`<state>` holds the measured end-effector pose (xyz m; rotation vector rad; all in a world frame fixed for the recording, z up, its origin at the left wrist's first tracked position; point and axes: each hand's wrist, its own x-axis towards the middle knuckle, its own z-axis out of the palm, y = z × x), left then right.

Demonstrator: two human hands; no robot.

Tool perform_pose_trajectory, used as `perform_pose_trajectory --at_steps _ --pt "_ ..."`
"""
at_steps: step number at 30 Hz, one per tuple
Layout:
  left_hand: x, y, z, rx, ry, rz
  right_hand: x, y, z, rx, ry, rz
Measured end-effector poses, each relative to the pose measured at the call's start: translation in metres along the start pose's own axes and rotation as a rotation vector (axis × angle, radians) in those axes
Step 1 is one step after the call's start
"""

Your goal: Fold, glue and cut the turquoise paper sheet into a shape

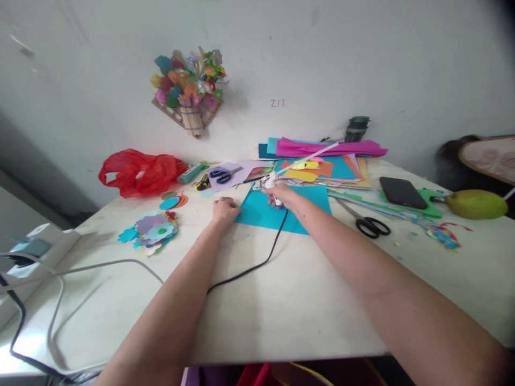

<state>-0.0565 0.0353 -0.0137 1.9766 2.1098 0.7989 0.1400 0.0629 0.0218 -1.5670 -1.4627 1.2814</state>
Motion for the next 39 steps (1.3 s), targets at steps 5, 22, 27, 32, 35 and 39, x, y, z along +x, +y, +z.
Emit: perform_pose_trajectory --at_steps 5,22,27,32,35,39 --pt "0.000 0.000 0.000 0.009 -0.002 0.003 -0.004 0.000 -0.001 -0.010 -0.005 0.014" --pt "-0.002 0.005 -0.006 0.022 -0.017 0.025 -0.019 0.004 -0.006 -0.008 -0.121 -0.004" --pt "-0.004 0.005 -0.017 0.003 -0.104 0.010 -0.017 0.007 -0.006 0.016 -0.088 0.000" --pt "-0.009 -0.002 -0.021 -0.004 -0.144 -0.009 -0.012 0.010 -0.006 0.056 -0.075 -0.003" --pt "-0.013 -0.003 -0.021 -0.018 -0.136 0.007 -0.010 0.010 -0.005 0.064 -0.083 -0.001" --pt "-0.016 0.000 -0.022 -0.033 -0.098 0.012 -0.010 0.008 -0.004 0.083 -0.093 -0.008"
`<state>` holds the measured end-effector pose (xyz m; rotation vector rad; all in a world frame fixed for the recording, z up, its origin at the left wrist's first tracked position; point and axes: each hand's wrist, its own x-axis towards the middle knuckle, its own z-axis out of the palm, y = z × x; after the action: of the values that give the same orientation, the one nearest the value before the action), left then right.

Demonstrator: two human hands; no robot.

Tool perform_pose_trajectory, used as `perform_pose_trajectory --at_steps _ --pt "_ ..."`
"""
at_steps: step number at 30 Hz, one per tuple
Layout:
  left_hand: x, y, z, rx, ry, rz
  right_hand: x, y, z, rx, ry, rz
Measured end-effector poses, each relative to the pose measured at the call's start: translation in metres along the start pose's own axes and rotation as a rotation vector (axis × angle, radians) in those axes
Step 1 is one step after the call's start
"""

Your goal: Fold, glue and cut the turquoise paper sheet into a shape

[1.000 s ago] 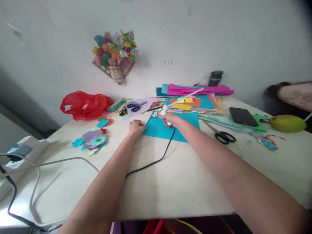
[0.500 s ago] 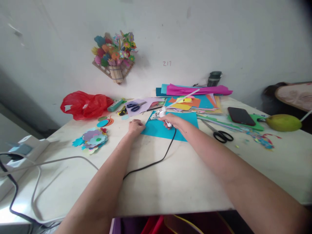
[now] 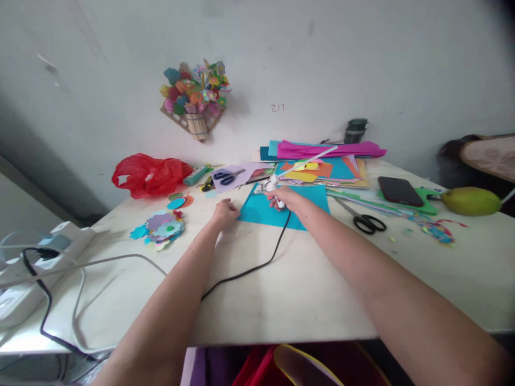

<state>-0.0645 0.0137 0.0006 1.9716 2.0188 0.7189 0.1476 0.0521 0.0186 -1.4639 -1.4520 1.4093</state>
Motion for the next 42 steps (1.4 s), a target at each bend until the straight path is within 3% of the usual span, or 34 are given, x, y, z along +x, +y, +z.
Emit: perform_pose_trajectory --at_steps 26,34,42 --pt "-0.005 0.001 -0.002 0.064 0.012 -0.042 -0.016 -0.005 0.004 -0.096 0.020 0.015" --pt "-0.012 0.004 -0.004 0.039 -0.003 -0.059 -0.021 -0.004 0.004 -0.104 -0.061 -0.017" --pt "-0.016 0.008 -0.008 0.019 0.000 -0.059 -0.025 -0.003 0.013 -0.124 0.000 -0.024"
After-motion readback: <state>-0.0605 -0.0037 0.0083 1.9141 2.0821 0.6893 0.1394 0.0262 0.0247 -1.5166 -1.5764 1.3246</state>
